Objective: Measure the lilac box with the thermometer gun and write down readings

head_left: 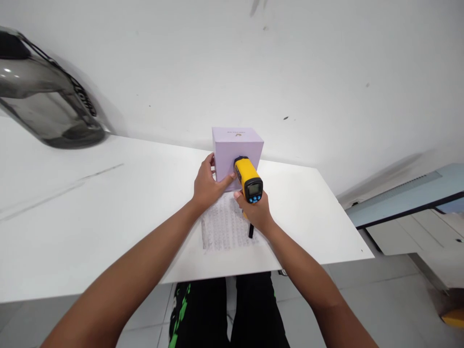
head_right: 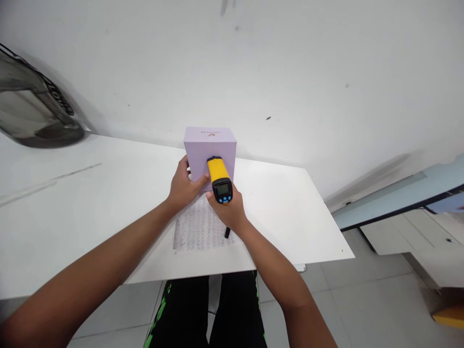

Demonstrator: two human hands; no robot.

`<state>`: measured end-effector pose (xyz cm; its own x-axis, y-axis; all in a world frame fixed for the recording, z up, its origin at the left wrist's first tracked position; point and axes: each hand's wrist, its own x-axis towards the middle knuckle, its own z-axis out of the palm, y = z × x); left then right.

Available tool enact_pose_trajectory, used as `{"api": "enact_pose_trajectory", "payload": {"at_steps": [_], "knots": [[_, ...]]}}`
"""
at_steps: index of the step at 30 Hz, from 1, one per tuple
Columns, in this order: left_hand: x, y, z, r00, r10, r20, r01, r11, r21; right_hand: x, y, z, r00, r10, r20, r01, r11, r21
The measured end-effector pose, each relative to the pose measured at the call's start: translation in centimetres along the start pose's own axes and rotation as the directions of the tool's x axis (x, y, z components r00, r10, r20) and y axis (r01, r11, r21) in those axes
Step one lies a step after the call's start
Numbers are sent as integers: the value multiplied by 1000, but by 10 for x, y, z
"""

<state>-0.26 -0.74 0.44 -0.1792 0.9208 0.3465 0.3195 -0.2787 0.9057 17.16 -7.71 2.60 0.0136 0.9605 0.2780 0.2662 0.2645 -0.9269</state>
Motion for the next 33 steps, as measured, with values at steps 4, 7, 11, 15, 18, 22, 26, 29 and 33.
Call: {"api": "enact_pose_trajectory", "payload": {"at_steps": [4, 7, 11, 15, 18, 22, 26, 29, 33], "knots": [[0, -1, 0, 1000, 3, -8, -2, 1000, 19, 1, 1, 0, 1000, 11, 1, -11, 1000, -14], [0, -3, 0, 1000, 7, -10, -7, 999, 34, 1, 2, 0, 1000, 27, -1, -27, 999, -29], [1, -5, 0, 1000, 14, -14, -13, 999, 41, 2, 4, 0, 999, 44, -19, -44, 998, -45], [1, -4, 0, 1000, 12, -4, -12, 999, 47, 2, 5, 0, 999, 29, -19, -30, 998, -53], [1, -3, 0, 1000, 6, 0, -6, 999, 46, 1, 5, 0, 1000, 14, -16, -14, 999, -50], [1, -3, 1, 1000, 14, -5, -14, 999, 30, -1, 3, 2, 1000, 4, -30, -5, 999, -31], [0, -3, 0, 1000, -3, 0, 3, 1000, 29, -2, 3, 5, 991, 20, -135, -22, 1000, -11], [1, -3, 0, 1000, -20, -2, 20, 1000, 19, 0, 3, 6, 967, 61, -247, -56, 998, 26], [2, -5, 0, 999, -28, -46, 28, 999, 16, 5, 2, 3, 941, 98, -325, -80, 994, 69]]}}
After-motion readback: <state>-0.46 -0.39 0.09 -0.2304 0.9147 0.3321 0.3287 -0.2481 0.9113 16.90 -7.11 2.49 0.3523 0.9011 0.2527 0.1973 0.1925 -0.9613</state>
